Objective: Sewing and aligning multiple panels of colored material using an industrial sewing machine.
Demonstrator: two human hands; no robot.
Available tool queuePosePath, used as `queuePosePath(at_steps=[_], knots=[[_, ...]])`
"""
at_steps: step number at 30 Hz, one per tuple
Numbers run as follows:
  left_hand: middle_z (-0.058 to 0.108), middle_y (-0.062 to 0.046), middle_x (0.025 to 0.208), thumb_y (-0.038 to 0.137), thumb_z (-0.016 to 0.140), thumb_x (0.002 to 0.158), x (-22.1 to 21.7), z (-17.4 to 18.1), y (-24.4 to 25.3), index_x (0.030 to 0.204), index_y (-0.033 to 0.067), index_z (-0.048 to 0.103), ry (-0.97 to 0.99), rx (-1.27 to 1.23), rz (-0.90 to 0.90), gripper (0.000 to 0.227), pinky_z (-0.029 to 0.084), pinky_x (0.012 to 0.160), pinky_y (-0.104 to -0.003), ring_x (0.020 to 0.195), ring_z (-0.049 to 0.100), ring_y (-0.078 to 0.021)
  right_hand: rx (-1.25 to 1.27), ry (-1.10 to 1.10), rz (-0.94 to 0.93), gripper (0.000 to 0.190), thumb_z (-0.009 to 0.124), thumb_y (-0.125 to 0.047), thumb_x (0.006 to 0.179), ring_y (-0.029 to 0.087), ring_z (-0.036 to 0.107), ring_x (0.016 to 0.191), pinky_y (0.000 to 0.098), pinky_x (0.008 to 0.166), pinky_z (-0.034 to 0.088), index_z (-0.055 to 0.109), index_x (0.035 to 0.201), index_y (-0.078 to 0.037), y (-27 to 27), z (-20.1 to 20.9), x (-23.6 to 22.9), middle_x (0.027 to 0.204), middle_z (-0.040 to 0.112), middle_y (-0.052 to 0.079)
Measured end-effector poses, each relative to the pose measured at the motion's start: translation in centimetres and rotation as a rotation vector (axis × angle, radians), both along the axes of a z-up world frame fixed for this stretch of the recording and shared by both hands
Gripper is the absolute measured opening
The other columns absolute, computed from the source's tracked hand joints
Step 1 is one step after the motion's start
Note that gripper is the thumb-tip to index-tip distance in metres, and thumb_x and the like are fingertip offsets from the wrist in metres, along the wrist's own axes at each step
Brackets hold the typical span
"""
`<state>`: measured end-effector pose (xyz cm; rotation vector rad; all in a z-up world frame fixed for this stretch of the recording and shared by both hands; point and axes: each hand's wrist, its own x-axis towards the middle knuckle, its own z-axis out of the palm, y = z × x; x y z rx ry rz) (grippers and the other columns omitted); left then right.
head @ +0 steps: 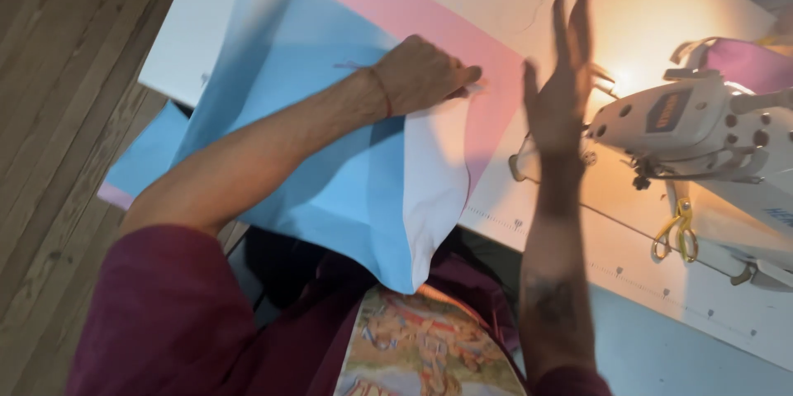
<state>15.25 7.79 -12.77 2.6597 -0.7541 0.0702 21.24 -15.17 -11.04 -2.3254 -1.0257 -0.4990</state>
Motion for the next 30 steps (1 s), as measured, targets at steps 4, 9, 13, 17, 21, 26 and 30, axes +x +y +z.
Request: queuePosePath(at_steps=[4, 9, 13, 17, 21, 26, 30], knots=[[0.073, -0.002, 0.090, 0.042, 0.055, 0.108, 0.5, -2.1, 1.9, 0.110, 0.0131, 0.064, -0.055, 0.113, 0.033, 0.030, 0.052, 0.074, -0.040, 0.082, 0.070, -0.0235, 0.055, 0.219, -0.051, 0.077, 0.069, 0.009, 0.099, 0.045, 0.024, 0.160, 0.0468, 0.125, 0.039, 0.032, 0.165, -0.003, -0.7, -0.3, -4.5, 0.173, 0.015, 0.026], [0.070, -0.001, 0.105, 0.035, 0.056, 0.106, 1.8, -4.1, 3.3, 0.123, 0.0130, 0.067, -0.554, 0.017, -0.203, 0.029, 0.045, 0.082, -0.038, 0.099, 0.070, -0.0167, 0.011, 0.269, -0.146, 0.061, 0.063, 0.000, 0.109, 0.044, 0.030, 0.158, 0.0470, 0.124, 0.041, 0.033, 0.162, 0.000, -1.1, -4.3, -2.1, 0.169, 0.025, 0.026], [0.069, 0.000, 0.106, 0.031, 0.061, 0.105, 1.2, -3.1, 3.4, 0.118, 0.0108, 0.065, -0.176, -0.087, -0.118, 0.024, 0.045, 0.098, -0.045, 0.098, 0.068, -0.0200, -0.171, 0.182, -0.182, 0.044, 0.057, -0.019, 0.119, 0.042, 0.040, 0.151, 0.0502, 0.123, 0.039, 0.044, 0.158, -0.004, 0.6, -9.9, 7.6, 0.164, 0.043, 0.021], [0.071, -0.001, 0.110, 0.030, 0.062, 0.105, 1.3, -4.5, 3.3, 0.116, 0.0096, 0.063, -0.170, -0.086, -0.070, 0.023, 0.042, 0.111, -0.051, 0.092, 0.069, -0.0212, -0.203, -0.076, -0.310, 0.054, 0.061, -0.022, 0.118, 0.052, 0.026, 0.151, 0.0632, 0.121, 0.030, 0.039, 0.160, 0.004, 2.0, -10.4, 10.9, 0.164, 0.031, 0.032], [0.073, -0.002, 0.115, 0.030, 0.062, 0.101, 2.3, -4.2, 3.9, 0.120, 0.0090, 0.061, -0.292, -0.226, -0.059, 0.028, 0.040, 0.107, -0.053, 0.100, 0.070, -0.0248, -0.088, -0.100, -0.164, 0.055, 0.061, -0.012, 0.113, 0.051, 0.027, 0.153, 0.0591, 0.124, 0.035, 0.040, 0.162, 0.001, 2.0, -4.5, 1.1, 0.165, 0.031, 0.033], [0.071, -0.010, 0.084, 0.023, 0.059, 0.112, 4.0, -3.2, 5.1, 0.119, 0.0061, 0.057, -0.096, -0.232, -0.044, 0.018, 0.038, 0.114, -0.055, 0.081, 0.068, -0.0339, 0.288, 0.578, -0.255, 0.013, 0.068, -0.008, 0.102, 0.010, 0.063, 0.071, 0.0274, 0.065, 0.052, 0.061, 0.097, 0.001, -3.9, -4.7, -15.7, 0.081, 0.065, 0.006], [0.075, -0.006, 0.084, 0.022, 0.060, 0.110, 6.2, -3.3, 5.7, 0.112, 0.0045, 0.052, -0.163, -0.251, -0.092, 0.019, 0.047, 0.104, -0.052, 0.076, 0.070, -0.0332, 0.072, 1.148, -0.384, 0.023, 0.069, -0.020, 0.099, 0.022, 0.065, 0.061, 0.0334, 0.056, 0.053, 0.073, 0.093, 0.003, -5.3, -5.0, -21.3, 0.070, 0.067, 0.013]])
